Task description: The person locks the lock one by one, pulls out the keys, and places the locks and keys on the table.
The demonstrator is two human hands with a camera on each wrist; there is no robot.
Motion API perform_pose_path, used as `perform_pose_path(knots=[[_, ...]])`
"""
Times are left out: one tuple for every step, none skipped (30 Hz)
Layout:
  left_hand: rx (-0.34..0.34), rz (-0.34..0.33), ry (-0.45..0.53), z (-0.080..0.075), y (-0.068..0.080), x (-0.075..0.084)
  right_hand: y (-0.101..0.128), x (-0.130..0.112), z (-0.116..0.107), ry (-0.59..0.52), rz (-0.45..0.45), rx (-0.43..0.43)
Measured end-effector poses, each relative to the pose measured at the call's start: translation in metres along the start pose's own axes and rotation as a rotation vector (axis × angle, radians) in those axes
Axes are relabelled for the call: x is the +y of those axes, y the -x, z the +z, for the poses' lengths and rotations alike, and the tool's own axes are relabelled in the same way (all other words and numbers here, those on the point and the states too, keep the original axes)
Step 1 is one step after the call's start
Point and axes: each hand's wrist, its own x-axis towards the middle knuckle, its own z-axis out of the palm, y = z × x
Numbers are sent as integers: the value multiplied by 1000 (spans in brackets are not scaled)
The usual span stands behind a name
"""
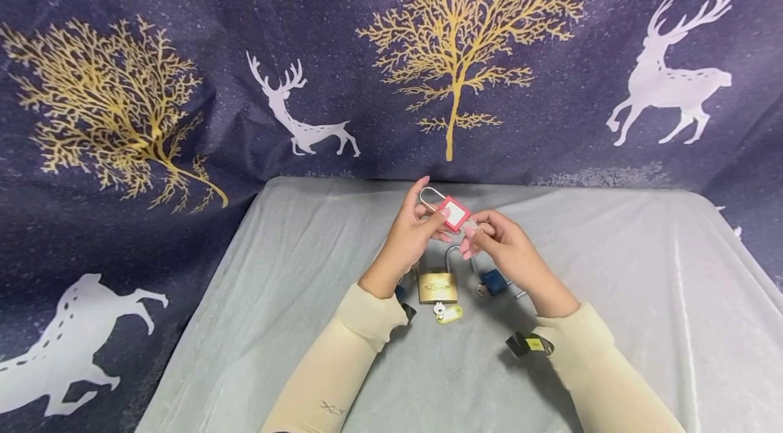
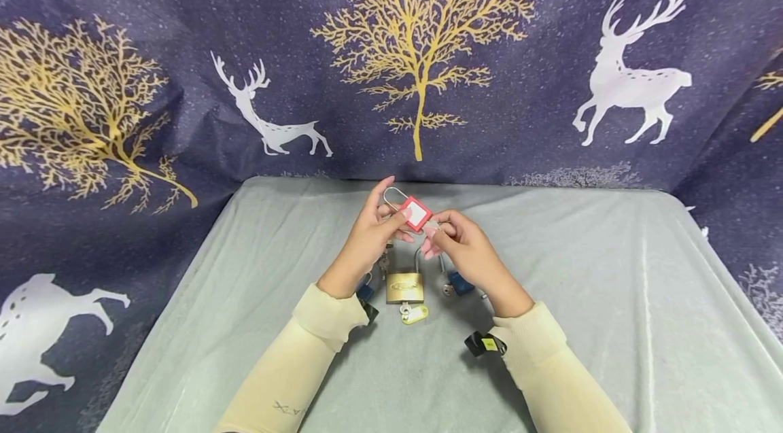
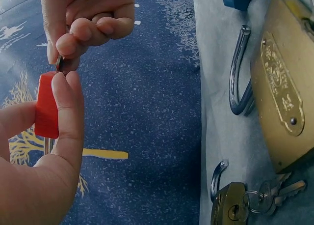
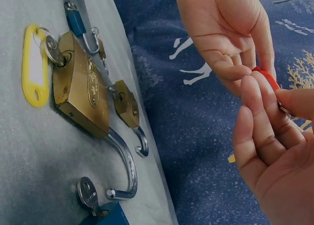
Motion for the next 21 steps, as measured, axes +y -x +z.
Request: perform_pose_path(knots=[[2,-2,-3,0,0,0,0,0,0,0,-1,2],[3,-4,-10,0,1,0,0,1,1,0,0,4],[3,-3,-17,-1,1,0,0,1,1,2,1,8],[2,-2,-23,-1,1,1,0,1,1,1,2,12],[1,-1,-28,-1,1,1,0,2,2,5,1,15],[0,1,-32,-1,1,0,0,2,2,8,0,18],[-1,1,-30,-1,1,1,0,2,2,10,-1,21],[-3,3,-28,-1,1,1,0,3,2,10,-1,23],[-5,6,-24,-1,1,1,0,3,2,11,-1,26],[-6,7,-17,-1,1,1,0,3,2,12,0,26],[-8,9,-13,-1,0,1,0,3,2,15,0,26],[-9,10,-9,-1,0,1,0,3,2,18,0,26],[-9,12,-7,-1,0,1,1,3,2,21,-1,28],[-5,14,-6,-1,0,1,1,2,1,28,-5,28],[3,17,-2,-1,-1,0,1,2,1,32,-11,26],[12,21,-2,-2,-1,0,1,2,1,36,-19,24],[22,25,1,-3,-2,0,1,2,1,41,-28,22],[31,30,2,-4,-2,1,1,2,1,44,-37,19],[39,34,4,-4,-3,1,1,2,1,46,-46,16],[48,37,9,-5,-3,1,1,2,1,47,-54,10],[52,40,10,-6,-4,2,1,2,1,46,-58,6]])
